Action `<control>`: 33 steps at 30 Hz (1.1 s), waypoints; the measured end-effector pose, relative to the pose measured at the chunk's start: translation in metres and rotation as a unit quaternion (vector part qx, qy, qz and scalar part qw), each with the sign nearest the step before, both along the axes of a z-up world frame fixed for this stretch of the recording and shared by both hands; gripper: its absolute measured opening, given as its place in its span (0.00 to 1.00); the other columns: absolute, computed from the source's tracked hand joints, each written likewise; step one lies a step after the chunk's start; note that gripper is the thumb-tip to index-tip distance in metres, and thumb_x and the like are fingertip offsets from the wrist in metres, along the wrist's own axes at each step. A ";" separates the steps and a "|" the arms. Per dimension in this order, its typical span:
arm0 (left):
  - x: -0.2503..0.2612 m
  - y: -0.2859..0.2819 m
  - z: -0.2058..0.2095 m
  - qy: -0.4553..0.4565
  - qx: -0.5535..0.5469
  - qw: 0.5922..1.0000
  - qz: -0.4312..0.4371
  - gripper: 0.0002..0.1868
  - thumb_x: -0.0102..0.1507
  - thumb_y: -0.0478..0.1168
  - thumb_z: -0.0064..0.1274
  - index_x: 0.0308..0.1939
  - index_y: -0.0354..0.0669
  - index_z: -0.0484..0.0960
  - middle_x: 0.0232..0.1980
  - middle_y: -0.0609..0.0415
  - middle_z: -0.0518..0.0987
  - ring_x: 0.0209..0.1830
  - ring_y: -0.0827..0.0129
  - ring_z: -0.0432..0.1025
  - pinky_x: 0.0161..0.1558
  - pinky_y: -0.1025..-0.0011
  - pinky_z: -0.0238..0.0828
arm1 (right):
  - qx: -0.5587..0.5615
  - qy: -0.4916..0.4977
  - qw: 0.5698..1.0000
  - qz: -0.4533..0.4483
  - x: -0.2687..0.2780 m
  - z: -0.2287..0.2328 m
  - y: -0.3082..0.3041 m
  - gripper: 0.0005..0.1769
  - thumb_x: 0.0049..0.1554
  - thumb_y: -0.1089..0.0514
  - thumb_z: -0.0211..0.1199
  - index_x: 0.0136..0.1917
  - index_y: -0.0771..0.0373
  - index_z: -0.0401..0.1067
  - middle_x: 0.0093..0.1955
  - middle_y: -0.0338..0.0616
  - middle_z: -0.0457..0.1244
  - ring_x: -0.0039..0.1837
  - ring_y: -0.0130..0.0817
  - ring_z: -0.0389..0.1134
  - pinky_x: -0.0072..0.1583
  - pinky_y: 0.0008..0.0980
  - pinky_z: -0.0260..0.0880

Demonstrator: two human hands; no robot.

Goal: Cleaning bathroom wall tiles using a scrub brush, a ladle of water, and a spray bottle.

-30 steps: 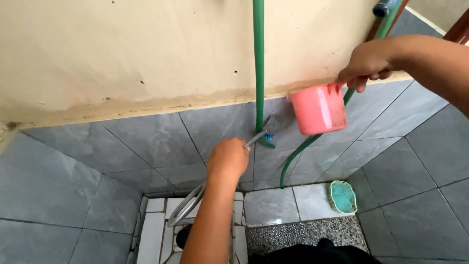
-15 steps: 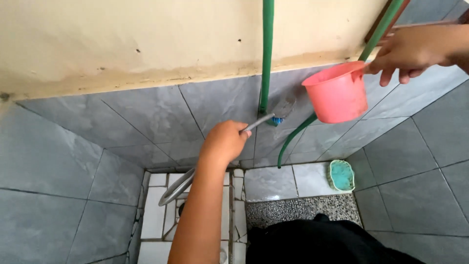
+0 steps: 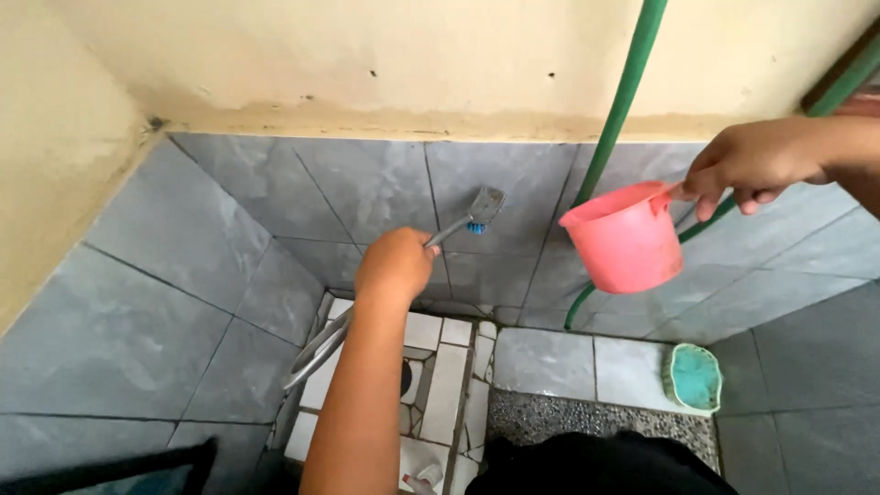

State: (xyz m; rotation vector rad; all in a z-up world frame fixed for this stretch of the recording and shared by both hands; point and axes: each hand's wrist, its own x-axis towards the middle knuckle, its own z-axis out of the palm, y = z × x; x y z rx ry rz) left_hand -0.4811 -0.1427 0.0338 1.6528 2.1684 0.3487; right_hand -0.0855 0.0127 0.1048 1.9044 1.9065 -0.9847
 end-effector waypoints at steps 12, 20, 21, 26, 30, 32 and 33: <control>-0.016 0.001 0.000 -0.007 -0.020 0.998 0.063 0.13 0.65 0.49 0.55 0.49 0.52 0.88 0.52 0.45 0.83 0.54 0.47 0.76 0.55 0.51 0.72 | -0.001 0.050 0.998 0.040 -0.105 -0.001 0.024 0.23 0.59 0.45 0.59 0.54 0.63 0.82 0.40 0.47 0.73 0.32 0.33 0.62 0.36 0.33 0.61; -0.024 0.025 -0.020 0.005 0.020 0.996 0.085 0.15 0.63 0.48 0.58 0.46 0.41 0.88 0.51 0.38 0.82 0.54 0.43 0.77 0.54 0.52 0.74 | -0.022 -0.028 0.997 0.076 -0.153 0.000 0.106 0.22 0.60 0.42 0.63 0.45 0.65 0.80 0.33 0.42 0.64 0.31 0.31 0.63 0.36 0.33 0.63; -0.024 0.024 -0.015 -0.008 0.010 0.995 0.096 0.15 0.63 0.48 0.59 0.45 0.41 0.88 0.51 0.39 0.82 0.53 0.44 0.77 0.54 0.52 0.74 | -0.057 0.000 0.996 0.068 -0.163 0.000 0.118 0.23 0.60 0.42 0.63 0.45 0.66 0.78 0.32 0.41 0.64 0.31 0.30 0.62 0.36 0.32 0.63; -0.045 0.021 -0.025 -0.012 0.024 0.992 0.126 0.14 0.62 0.47 0.58 0.44 0.41 0.88 0.51 0.39 0.83 0.54 0.45 0.77 0.53 0.53 0.75 | -0.025 -0.016 0.996 0.081 -0.237 0.050 0.100 0.19 0.62 0.45 0.61 0.45 0.65 0.77 0.33 0.37 0.66 0.33 0.27 0.63 0.37 0.28 0.64; -0.068 0.017 -0.026 0.002 0.039 0.989 0.145 0.14 0.63 0.48 0.58 0.44 0.41 0.87 0.51 0.39 0.82 0.53 0.43 0.77 0.52 0.51 0.74 | -0.028 0.053 0.995 0.082 -0.261 0.070 0.085 0.19 0.63 0.47 0.60 0.45 0.66 0.78 0.33 0.39 0.67 0.32 0.26 0.62 0.36 0.27 0.63; -0.074 0.014 -0.025 -0.006 0.026 0.987 0.158 0.15 0.63 0.48 0.58 0.44 0.41 0.86 0.52 0.39 0.81 0.53 0.43 0.76 0.53 0.50 0.73 | -0.023 0.067 0.995 0.068 -0.260 0.071 0.080 0.19 0.62 0.47 0.59 0.46 0.65 0.78 0.35 0.38 0.68 0.33 0.26 0.62 0.37 0.27 0.63; -0.075 0.011 -0.023 -0.008 0.036 0.986 0.163 0.15 0.64 0.48 0.57 0.45 0.41 0.86 0.51 0.39 0.82 0.53 0.43 0.76 0.52 0.50 0.73 | -0.028 0.079 0.994 0.065 -0.255 0.065 0.083 0.20 0.63 0.45 0.58 0.46 0.65 0.78 0.34 0.38 0.67 0.32 0.27 0.63 0.37 0.28 0.64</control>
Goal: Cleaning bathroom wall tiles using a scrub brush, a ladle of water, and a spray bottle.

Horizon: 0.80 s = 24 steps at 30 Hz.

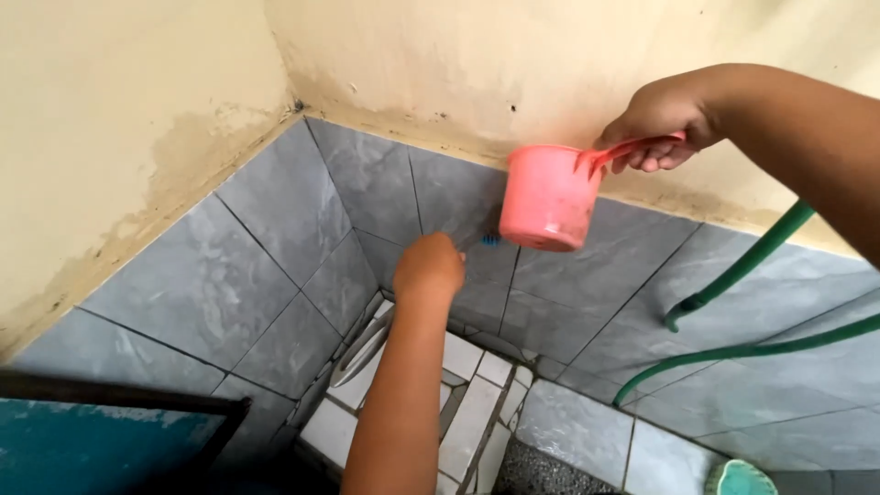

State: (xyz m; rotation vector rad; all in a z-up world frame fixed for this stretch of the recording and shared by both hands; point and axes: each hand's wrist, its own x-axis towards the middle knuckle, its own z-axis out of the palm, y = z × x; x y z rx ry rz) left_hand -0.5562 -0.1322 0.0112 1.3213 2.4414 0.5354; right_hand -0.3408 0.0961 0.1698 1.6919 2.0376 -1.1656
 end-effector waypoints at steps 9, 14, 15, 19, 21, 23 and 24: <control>-0.005 -0.010 0.007 -0.004 0.001 1.000 0.003 0.15 0.66 0.46 0.54 0.46 0.40 0.87 0.51 0.39 0.82 0.54 0.44 0.76 0.53 0.50 0.72 | 0.032 -0.072 0.995 0.065 0.044 -0.021 -0.019 0.16 0.62 0.48 0.62 0.44 0.64 0.78 0.29 0.38 0.57 0.29 0.30 0.54 0.33 0.32 0.54; -0.008 -0.015 0.001 -0.016 -0.011 1.000 0.003 0.15 0.65 0.47 0.54 0.46 0.41 0.87 0.51 0.39 0.82 0.54 0.44 0.76 0.53 0.51 0.73 | 0.036 -0.144 0.984 0.097 0.047 -0.036 -0.005 0.23 0.61 0.43 0.62 0.40 0.66 0.76 0.29 0.37 0.54 0.29 0.30 0.47 0.32 0.32 0.46; -0.011 -0.016 -0.002 -0.008 -0.012 1.000 0.010 0.15 0.65 0.46 0.55 0.46 0.39 0.87 0.51 0.38 0.82 0.54 0.44 0.76 0.53 0.51 0.73 | 0.035 -0.153 0.982 0.102 0.039 -0.036 -0.004 0.24 0.62 0.42 0.61 0.40 0.65 0.76 0.28 0.36 0.54 0.28 0.28 0.49 0.32 0.31 0.48; -0.026 -0.015 -0.003 0.003 -0.016 1.000 0.022 0.14 0.63 0.46 0.58 0.45 0.39 0.87 0.51 0.38 0.82 0.54 0.44 0.76 0.53 0.51 0.73 | 0.010 -0.146 0.977 0.152 -0.019 -0.050 0.031 0.24 0.62 0.40 0.60 0.40 0.62 0.77 0.26 0.34 0.55 0.26 0.25 0.46 0.30 0.29 0.46; -0.032 -0.014 0.012 0.026 0.000 0.999 0.031 0.15 0.63 0.46 0.58 0.44 0.39 0.87 0.51 0.38 0.82 0.54 0.44 0.77 0.53 0.52 0.73 | 0.006 -0.129 0.977 0.167 -0.065 -0.046 0.046 0.22 0.62 0.41 0.58 0.41 0.60 0.77 0.26 0.33 0.55 0.26 0.24 0.46 0.30 0.28 0.44; -0.044 -0.005 0.017 0.047 0.013 0.998 0.041 0.15 0.63 0.47 0.57 0.44 0.39 0.86 0.51 0.38 0.83 0.53 0.44 0.77 0.54 0.52 0.74 | 0.000 -0.114 0.976 0.183 -0.106 -0.039 0.048 0.21 0.63 0.41 0.56 0.41 0.58 0.77 0.25 0.32 0.54 0.25 0.24 0.45 0.30 0.28 0.42; -0.053 0.003 0.015 0.042 0.018 0.997 0.065 0.13 0.64 0.43 0.54 0.44 0.40 0.87 0.51 0.37 0.83 0.54 0.44 0.77 0.53 0.53 0.74 | -0.004 -0.098 0.981 0.170 -0.124 -0.032 0.043 0.21 0.64 0.42 0.55 0.40 0.59 0.75 0.26 0.31 0.54 0.25 0.22 0.44 0.29 0.26 0.42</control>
